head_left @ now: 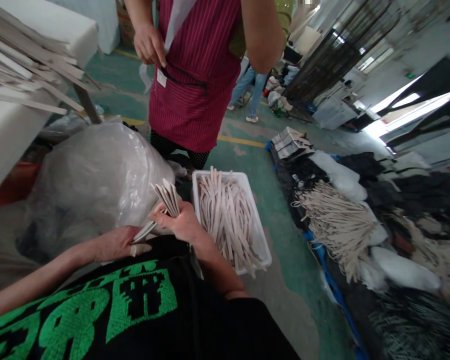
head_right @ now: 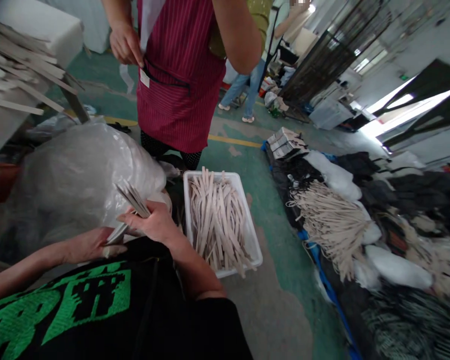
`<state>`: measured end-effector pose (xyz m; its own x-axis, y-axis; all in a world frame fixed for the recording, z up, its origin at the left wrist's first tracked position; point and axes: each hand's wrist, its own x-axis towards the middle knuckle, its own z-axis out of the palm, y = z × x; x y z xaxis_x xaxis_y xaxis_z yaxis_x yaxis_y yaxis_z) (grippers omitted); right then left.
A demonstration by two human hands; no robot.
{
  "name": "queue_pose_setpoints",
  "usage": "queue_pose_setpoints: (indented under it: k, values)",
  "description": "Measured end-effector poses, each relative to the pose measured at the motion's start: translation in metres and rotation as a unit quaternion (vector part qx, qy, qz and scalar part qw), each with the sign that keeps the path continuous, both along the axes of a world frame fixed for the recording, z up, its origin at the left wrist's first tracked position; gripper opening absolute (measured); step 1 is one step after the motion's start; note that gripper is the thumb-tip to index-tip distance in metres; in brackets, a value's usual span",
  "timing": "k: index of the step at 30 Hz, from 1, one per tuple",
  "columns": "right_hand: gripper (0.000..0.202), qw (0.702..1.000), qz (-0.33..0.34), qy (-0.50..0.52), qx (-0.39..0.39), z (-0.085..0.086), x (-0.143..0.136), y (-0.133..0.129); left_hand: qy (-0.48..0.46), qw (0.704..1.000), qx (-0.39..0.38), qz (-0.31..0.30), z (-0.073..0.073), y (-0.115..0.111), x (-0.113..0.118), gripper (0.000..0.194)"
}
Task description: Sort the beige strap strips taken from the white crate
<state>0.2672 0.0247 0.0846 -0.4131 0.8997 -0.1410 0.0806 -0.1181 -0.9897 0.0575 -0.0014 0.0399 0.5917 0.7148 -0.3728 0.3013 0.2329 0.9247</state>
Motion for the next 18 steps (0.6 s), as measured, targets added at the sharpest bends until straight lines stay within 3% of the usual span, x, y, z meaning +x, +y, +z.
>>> queue_pose_setpoints:
  k: [4,7,13,15,18]
  values:
    - [0.042,0.999,-0.03,-0.008,0.042,-0.01,0.005,-0.008,0.033,0.991,0.119,0.048,0.005,0.001,0.012,0.03]
    - [0.043,0.993,-0.097,-0.033,0.054,-0.015,0.016,-0.007,0.096,0.975,0.191,0.06,-0.006,0.004,0.02,0.028]
    - [0.042,0.965,-0.248,-0.071,0.043,-0.009,0.068,-0.009,0.184,0.956,0.227,0.019,-0.049,0.002,0.013,0.042]
    - [0.043,0.934,-0.343,-0.091,0.047,-0.005,0.094,-0.008,0.169,0.965,0.194,0.047,-0.067,-0.002,-0.002,0.052]
    - [0.046,0.874,-0.452,-0.158,0.087,-0.005,0.139,-0.001,0.182,0.967,0.108,0.145,-0.097,-0.01,-0.032,0.064]
